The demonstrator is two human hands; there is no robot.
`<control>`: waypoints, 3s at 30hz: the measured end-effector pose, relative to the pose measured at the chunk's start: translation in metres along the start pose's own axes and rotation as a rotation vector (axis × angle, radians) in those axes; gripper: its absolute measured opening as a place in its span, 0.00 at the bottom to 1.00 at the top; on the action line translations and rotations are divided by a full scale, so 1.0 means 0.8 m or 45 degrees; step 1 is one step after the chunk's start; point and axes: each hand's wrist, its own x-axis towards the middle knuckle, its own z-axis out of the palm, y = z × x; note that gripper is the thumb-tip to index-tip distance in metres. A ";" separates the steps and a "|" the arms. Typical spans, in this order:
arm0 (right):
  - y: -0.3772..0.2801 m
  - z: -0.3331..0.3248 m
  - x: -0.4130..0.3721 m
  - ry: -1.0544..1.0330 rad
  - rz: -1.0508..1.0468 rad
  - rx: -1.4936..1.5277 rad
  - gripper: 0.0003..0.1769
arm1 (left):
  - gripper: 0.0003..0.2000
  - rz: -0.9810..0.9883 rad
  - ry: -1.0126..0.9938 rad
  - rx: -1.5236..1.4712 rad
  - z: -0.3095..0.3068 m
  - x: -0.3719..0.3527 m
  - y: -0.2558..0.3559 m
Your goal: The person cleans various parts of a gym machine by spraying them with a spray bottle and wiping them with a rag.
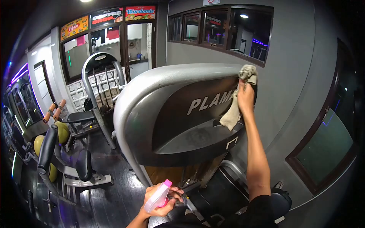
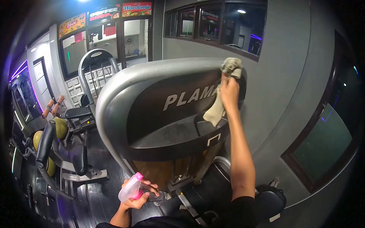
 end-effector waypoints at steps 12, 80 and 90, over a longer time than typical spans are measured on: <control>-0.073 -0.020 -0.004 -0.528 -0.982 -0.142 0.54 | 0.16 -0.079 -0.076 -0.125 0.038 0.046 -0.044; 0.042 -0.107 -0.022 -1.060 -0.579 -0.414 0.19 | 0.19 -0.053 -0.035 -0.094 0.056 0.082 -0.083; 0.055 -0.109 -0.007 -0.968 -0.579 -0.543 0.16 | 0.19 -0.075 -0.077 -0.129 0.051 0.081 -0.078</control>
